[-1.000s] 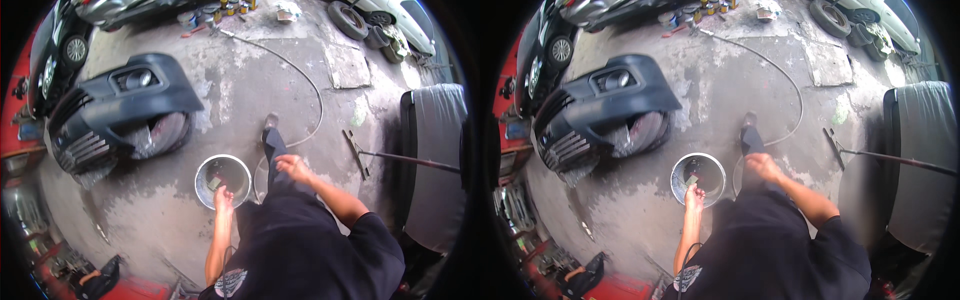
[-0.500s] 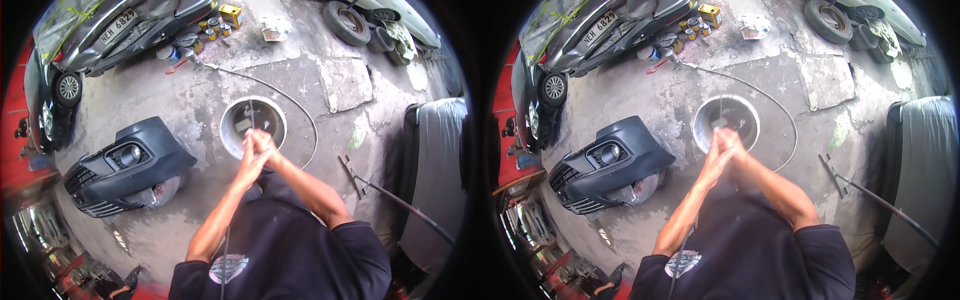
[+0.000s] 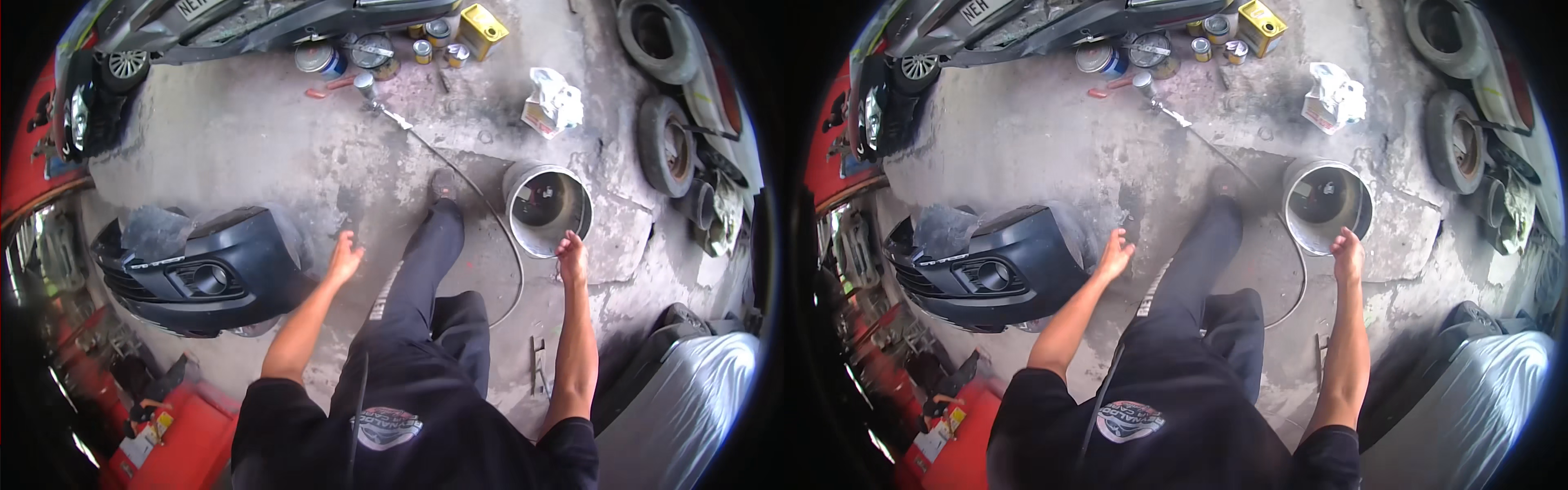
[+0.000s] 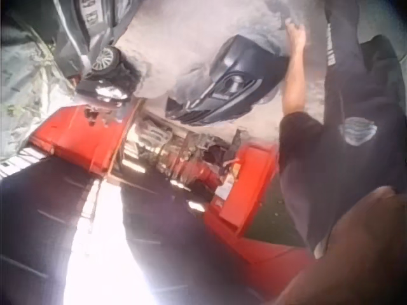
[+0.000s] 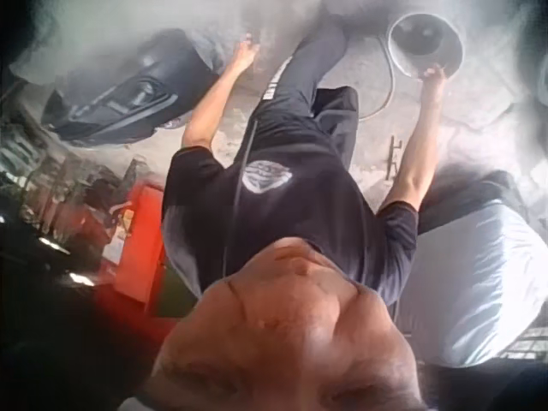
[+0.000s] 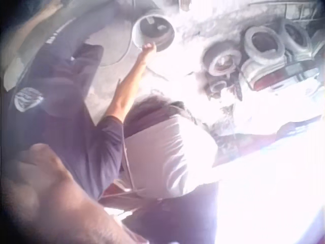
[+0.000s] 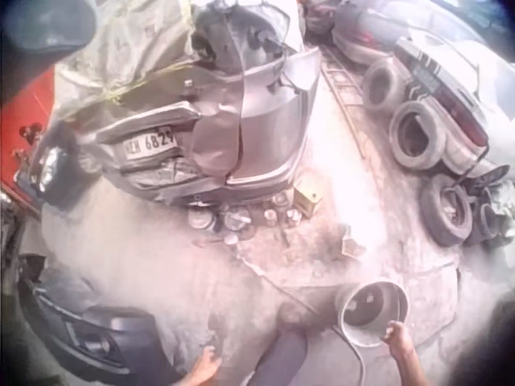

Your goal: The person inspects a black car bumper, then uses a spray gun to apply a coat of paint. They move around the bumper to cover different sections, including the edges and the main body, ensuring even coverage.

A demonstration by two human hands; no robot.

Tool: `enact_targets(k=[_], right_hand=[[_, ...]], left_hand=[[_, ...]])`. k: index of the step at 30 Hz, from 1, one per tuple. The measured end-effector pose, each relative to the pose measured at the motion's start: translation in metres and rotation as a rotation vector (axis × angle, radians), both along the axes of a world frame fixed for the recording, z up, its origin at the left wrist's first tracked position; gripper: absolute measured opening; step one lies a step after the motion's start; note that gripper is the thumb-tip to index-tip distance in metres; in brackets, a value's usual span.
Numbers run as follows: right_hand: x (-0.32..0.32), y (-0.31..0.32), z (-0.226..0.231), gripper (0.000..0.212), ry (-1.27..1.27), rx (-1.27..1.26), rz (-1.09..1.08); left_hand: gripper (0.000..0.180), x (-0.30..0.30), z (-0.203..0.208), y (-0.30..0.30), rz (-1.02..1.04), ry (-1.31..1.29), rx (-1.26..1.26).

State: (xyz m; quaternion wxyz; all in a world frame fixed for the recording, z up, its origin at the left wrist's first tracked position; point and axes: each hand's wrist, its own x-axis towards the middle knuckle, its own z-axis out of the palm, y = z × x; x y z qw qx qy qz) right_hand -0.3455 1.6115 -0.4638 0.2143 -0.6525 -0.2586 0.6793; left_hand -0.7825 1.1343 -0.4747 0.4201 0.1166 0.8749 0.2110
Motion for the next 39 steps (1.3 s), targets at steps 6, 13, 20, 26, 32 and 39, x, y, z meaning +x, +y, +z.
enact_targets(k=[6, 13, 20, 26, 32, 39], right_hand=[[0.011, 0.083, -0.011, 0.012, -0.138, 0.007, -0.066], [0.049, 0.092, 0.004, 0.037, -0.555, 0.173, 0.255], [0.137, 0.099, -0.095, 0.061, -0.899, 0.069, 0.135], [0.203, 0.126, -0.102, 0.084, -1.052, -0.081, 0.259], [0.085, 0.095, -0.054, 0.063, -0.911, 0.488, 0.675], [-0.237, -0.031, 0.043, 0.078, -0.269, 0.862, 1.708]], left_hand=[[0.064, -0.168, -0.075, 0.159, 0.028, 0.091, -0.117], [0.1, -0.306, -0.276, 0.359, -0.152, 0.368, -0.139], [0.103, -0.422, -0.427, 0.406, -0.217, 0.702, -0.068], [0.086, -0.376, -0.41, 0.368, -0.058, 0.626, 0.171], [0.085, -0.244, -0.245, 0.293, 0.215, 0.741, 0.351], [0.084, -0.06, 0.016, 0.204, 0.608, 0.726, 0.475]])
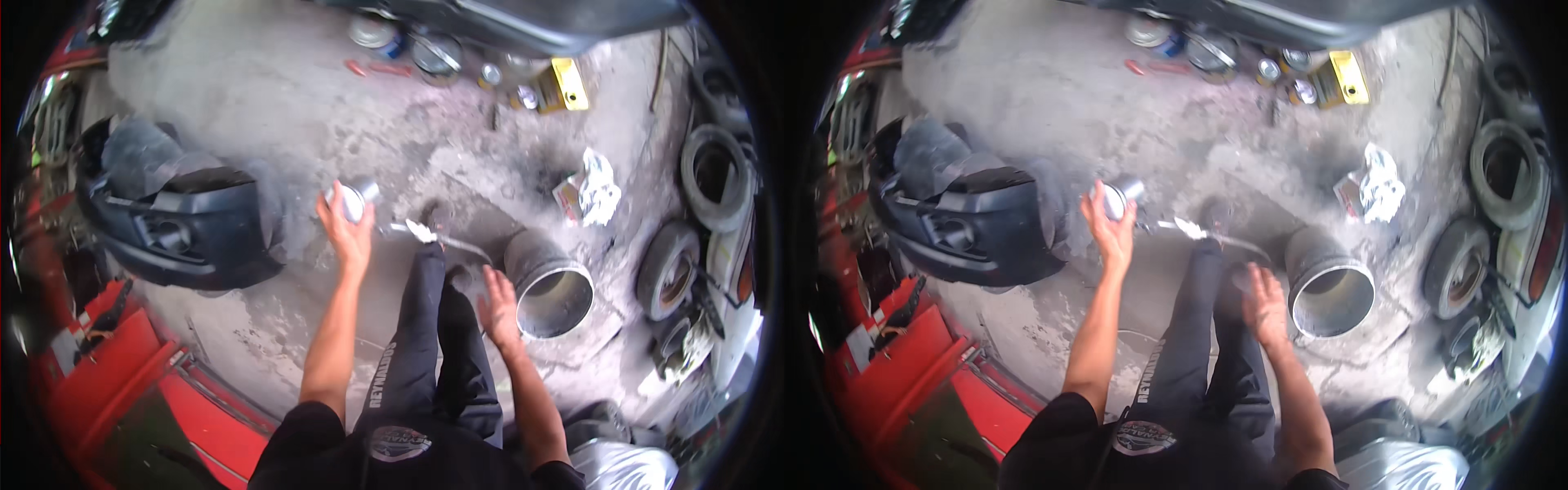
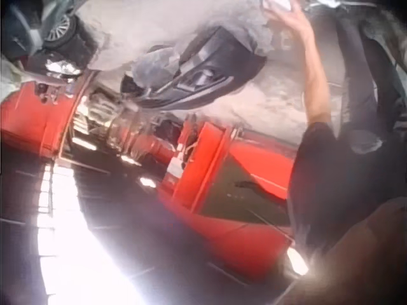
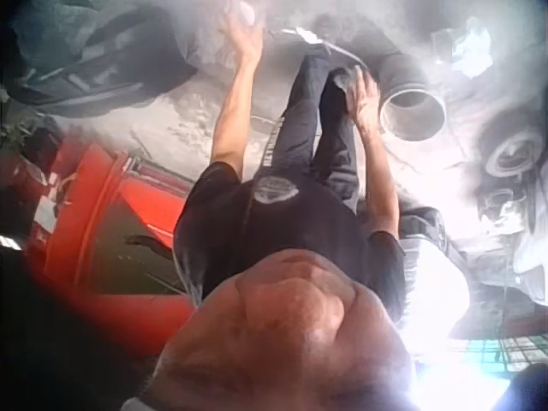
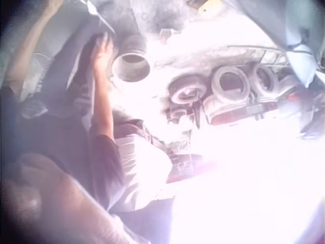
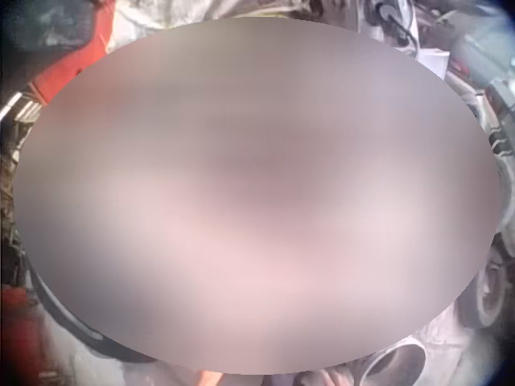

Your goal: The person inspects a black car bumper, then uses a spray gun to apply a coat of paint. They move around the bumper to cover different sections, including the edges and the main body, ensuring even coverage.

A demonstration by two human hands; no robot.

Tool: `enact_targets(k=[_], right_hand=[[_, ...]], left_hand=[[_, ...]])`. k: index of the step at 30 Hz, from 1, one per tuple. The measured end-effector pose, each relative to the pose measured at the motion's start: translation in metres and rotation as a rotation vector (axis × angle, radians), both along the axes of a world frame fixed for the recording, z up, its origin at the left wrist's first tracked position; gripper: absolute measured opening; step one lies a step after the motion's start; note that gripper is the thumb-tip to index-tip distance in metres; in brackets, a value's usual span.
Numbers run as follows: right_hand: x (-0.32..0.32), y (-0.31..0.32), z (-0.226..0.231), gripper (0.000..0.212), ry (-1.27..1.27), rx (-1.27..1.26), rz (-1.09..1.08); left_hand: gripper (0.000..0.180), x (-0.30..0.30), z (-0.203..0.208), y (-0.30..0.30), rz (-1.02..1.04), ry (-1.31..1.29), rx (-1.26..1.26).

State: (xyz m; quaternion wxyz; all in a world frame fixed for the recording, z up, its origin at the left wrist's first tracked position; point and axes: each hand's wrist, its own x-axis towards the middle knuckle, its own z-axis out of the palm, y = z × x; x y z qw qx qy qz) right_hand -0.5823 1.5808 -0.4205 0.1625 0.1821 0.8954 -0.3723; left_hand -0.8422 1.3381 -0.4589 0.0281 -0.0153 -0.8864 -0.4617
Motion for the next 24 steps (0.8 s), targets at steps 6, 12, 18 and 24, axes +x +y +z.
enact_targets(k=[6, 12, 18, 24], right_hand=[[-0.05, -0.138, 0.058, 0.091, 0.127, -0.039, 0.417], [-0.061, -0.179, 0.098, 0.096, -0.067, 0.082, 0.739], [-0.135, -0.251, 0.161, 0.097, 0.129, -0.097, 0.887], [-0.185, -0.349, 0.154, 0.068, 0.15, -0.507, 1.128]], left_hand=[[0.078, 0.093, 0.17, -0.076, 0.064, 0.116, -0.276], [0.075, 0.095, 0.243, -0.152, 0.111, 0.22, -0.241], [0.084, 0.112, 0.334, -0.209, 0.256, 0.387, -0.308], [0.073, 0.139, 0.394, -0.25, 0.479, 0.266, -0.27]])
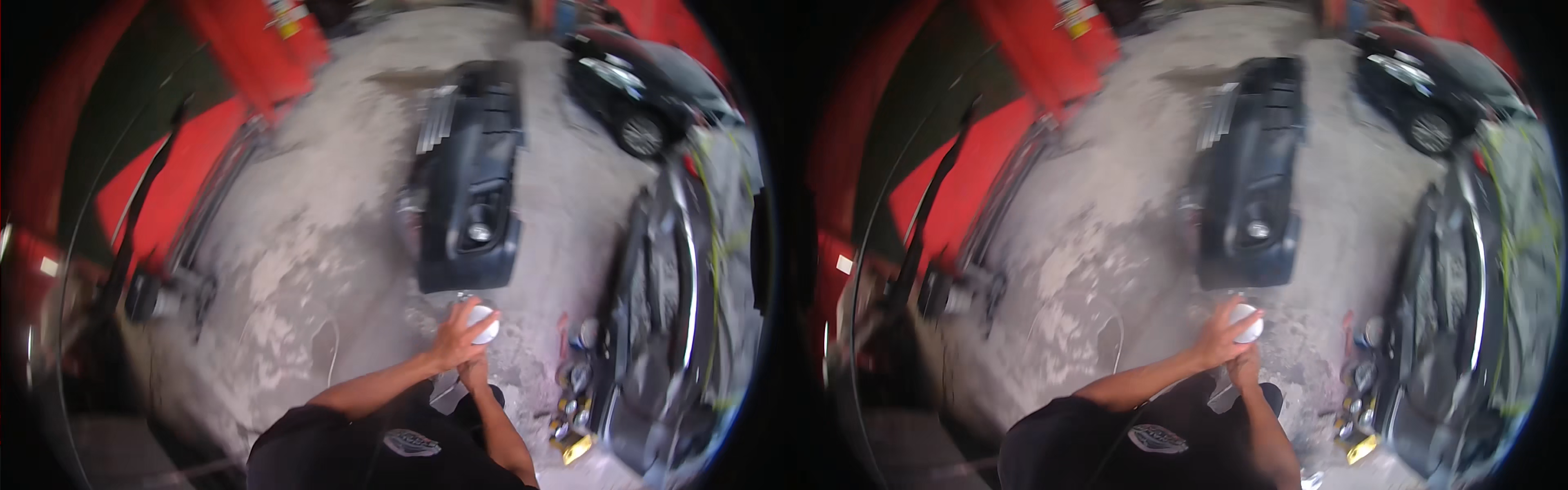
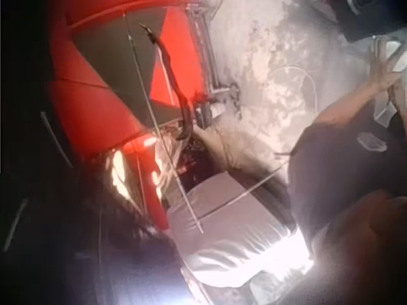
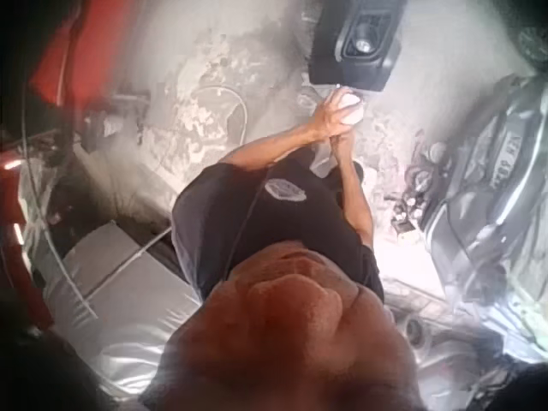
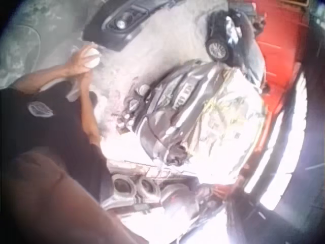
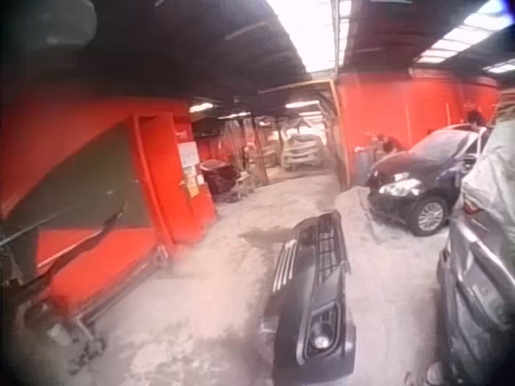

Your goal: The person inspects a black car bumper, then uses a spray gun to apply a coat of paint. They move around the bumper to cover different sections, including the edges and the main body, ensuring even coverage.

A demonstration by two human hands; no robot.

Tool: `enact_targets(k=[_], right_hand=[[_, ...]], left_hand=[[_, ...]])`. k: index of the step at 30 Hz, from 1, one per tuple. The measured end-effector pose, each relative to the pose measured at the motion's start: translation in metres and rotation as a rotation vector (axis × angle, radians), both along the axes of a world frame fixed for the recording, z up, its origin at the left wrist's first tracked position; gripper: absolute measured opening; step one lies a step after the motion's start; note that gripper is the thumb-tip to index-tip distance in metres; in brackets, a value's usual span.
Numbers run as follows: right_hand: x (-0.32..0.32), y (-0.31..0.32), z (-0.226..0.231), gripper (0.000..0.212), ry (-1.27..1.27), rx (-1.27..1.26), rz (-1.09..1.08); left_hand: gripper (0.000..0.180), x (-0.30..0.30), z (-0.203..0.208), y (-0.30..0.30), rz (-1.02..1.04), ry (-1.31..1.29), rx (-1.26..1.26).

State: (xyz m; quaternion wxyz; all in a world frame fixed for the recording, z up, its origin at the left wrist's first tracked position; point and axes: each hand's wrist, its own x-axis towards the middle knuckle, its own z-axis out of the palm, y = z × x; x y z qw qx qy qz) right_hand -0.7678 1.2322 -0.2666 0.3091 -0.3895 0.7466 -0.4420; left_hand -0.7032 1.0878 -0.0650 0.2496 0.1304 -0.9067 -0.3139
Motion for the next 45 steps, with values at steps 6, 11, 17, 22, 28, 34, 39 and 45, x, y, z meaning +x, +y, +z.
enact_targets(k=[6, 11, 17, 22, 28, 34, 39, 45], right_hand=[[-0.003, -0.052, 0.032, 0.045, 0.126, -0.273, 0.228], [0.012, -0.082, 0.086, 0.058, -0.067, -0.245, 0.395], [0.032, -0.124, 0.139, 0.054, -0.112, -0.404, 0.625], [0.05, -0.169, 0.133, 0.037, -0.178, -0.397, 0.656], [0.102, -0.229, 0.172, 0.04, 0.05, -0.43, 0.592], [0.203, -0.29, 0.233, 0.044, -0.288, -0.364, 0.659], [0.273, -0.315, 0.286, 0.04, -0.287, -0.332, 0.794], [0.308, -0.369, 0.309, 0.038, -0.222, -0.221, 0.857]], left_hand=[[0.079, 0.017, 0.028, -0.014, 0.247, 0.084, 0.037], [0.081, 0.04, 0.051, -0.012, 0.542, 0.126, -0.03], [0.09, 0.059, 0.099, -0.003, 0.853, 0.121, -0.176], [0.091, 0.086, 0.106, -0.001, 0.959, 0.104, -0.151], [0.082, 0.14, -0.032, 0.069, 1.236, 0.057, 0.389], [0.086, 0.163, -0.171, 0.048, 1.321, 0.115, 0.691], [0.066, 0.251, -0.238, 0.015, 1.367, 0.021, 0.747], [0.048, 0.32, -0.177, -0.022, 1.126, 0.175, 0.808]])
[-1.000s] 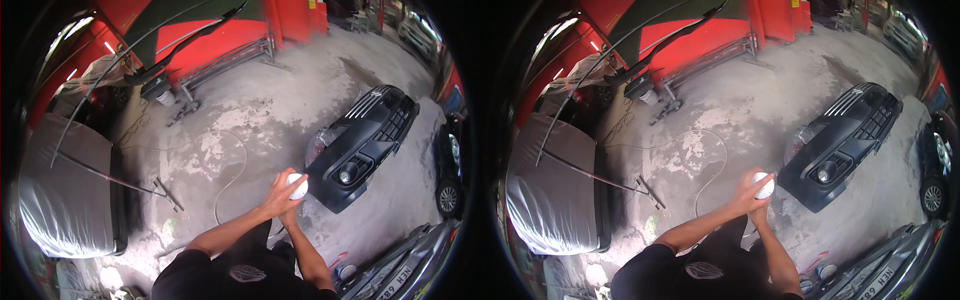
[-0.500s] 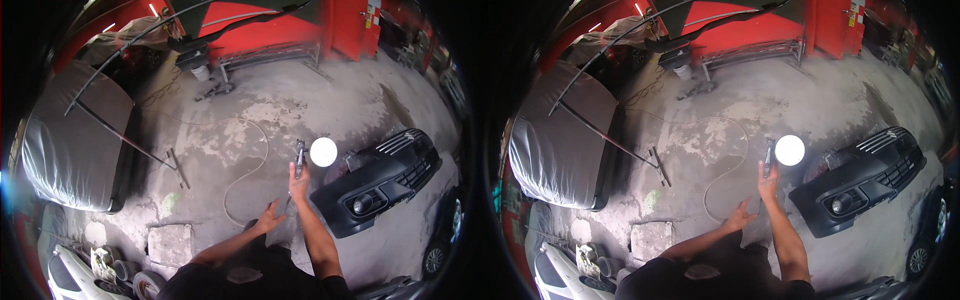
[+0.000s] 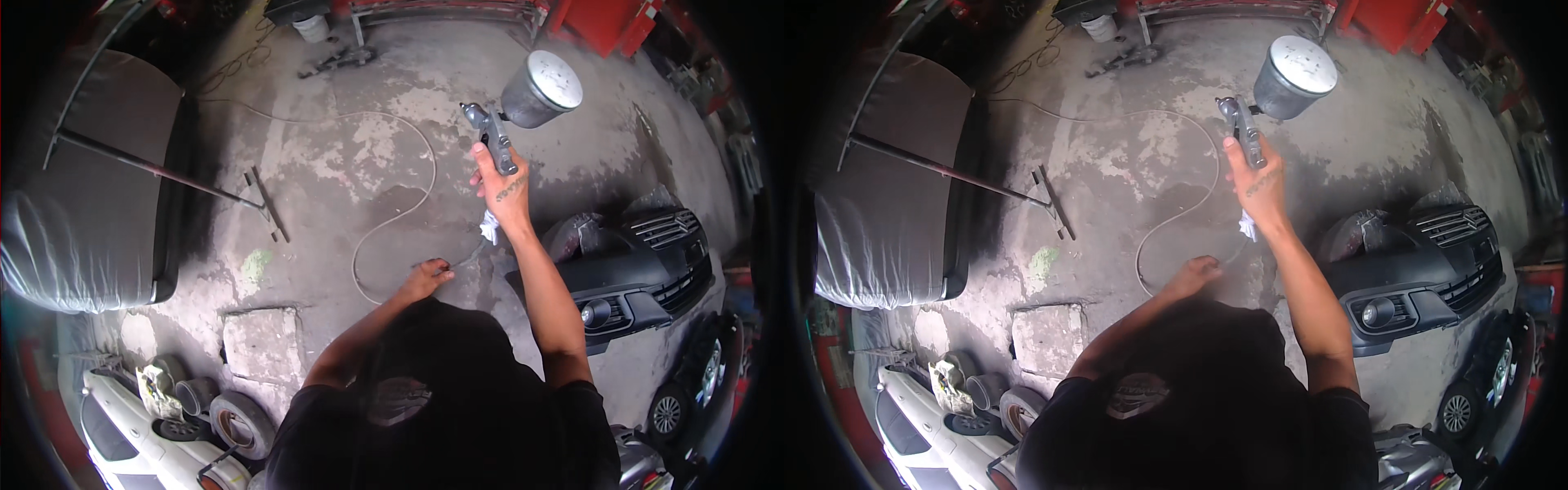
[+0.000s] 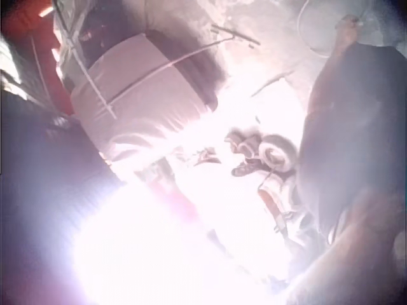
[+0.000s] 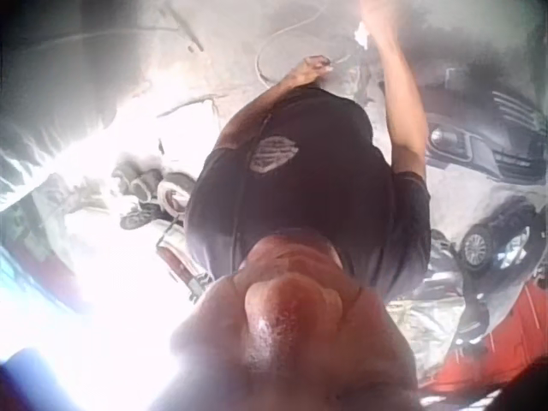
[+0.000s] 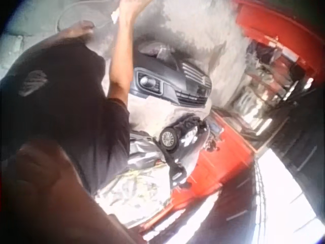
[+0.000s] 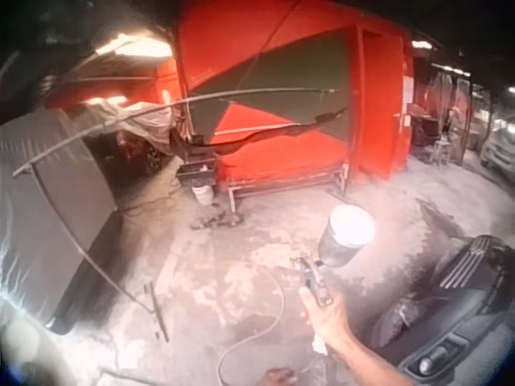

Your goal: The person inspects a black car bumper, then uses a spray gun to apply a coat of paint. They move around the bumper to cover different sections, including the edges and the main body, ensuring even coverage.

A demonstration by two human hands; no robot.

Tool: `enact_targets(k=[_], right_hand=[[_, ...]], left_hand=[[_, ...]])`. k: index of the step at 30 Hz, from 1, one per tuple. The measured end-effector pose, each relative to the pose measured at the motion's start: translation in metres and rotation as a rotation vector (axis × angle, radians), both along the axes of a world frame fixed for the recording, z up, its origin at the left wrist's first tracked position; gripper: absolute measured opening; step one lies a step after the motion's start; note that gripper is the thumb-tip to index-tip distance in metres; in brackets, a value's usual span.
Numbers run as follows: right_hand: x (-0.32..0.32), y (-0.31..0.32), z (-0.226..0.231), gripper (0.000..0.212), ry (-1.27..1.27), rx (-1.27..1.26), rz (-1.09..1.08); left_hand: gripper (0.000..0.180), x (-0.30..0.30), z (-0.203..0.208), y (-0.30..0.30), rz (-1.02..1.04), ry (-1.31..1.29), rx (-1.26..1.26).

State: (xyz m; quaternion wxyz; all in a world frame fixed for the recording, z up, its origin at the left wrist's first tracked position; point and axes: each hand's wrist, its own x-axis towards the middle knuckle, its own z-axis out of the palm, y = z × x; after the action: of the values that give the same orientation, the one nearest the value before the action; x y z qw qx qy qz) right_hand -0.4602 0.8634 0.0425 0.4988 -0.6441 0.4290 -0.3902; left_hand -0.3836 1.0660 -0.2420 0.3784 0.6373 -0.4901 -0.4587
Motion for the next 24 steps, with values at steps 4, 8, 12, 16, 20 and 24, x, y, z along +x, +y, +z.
enact_targets(k=[4, 8, 12, 16, 20, 24], right_hand=[[0.004, -0.044, 0.002, 0.036, 0.088, 0.111, -0.012], [0.005, -0.088, 0.006, 0.031, 0.062, 0.136, -0.098], [0.013, -0.15, 0.016, 0.032, 0.034, 0.103, -0.107], [0.012, -0.219, 0.028, 0.041, 0.014, 0.058, -0.078], [0.01, -0.29, 0.051, 0.044, -0.102, 0.037, -0.014], [0.014, -0.368, 0.071, 0.042, -0.087, 0.037, 0.017]], left_hand=[[0.043, 0.023, 0.017, -0.031, -0.251, 0.125, -0.167], [0.04, 0.024, 0.017, -0.079, -0.493, 0.189, -0.008], [0.036, 0.036, -0.057, -0.129, -0.523, 0.176, 0.059], [0.031, 0.057, -0.031, -0.21, -0.384, -0.055, 0.207], [0.027, 0.085, 0.008, -0.3, -0.327, -0.209, 0.021], [0.033, 0.068, 0.053, -0.391, -0.149, 0.251, -0.142]])
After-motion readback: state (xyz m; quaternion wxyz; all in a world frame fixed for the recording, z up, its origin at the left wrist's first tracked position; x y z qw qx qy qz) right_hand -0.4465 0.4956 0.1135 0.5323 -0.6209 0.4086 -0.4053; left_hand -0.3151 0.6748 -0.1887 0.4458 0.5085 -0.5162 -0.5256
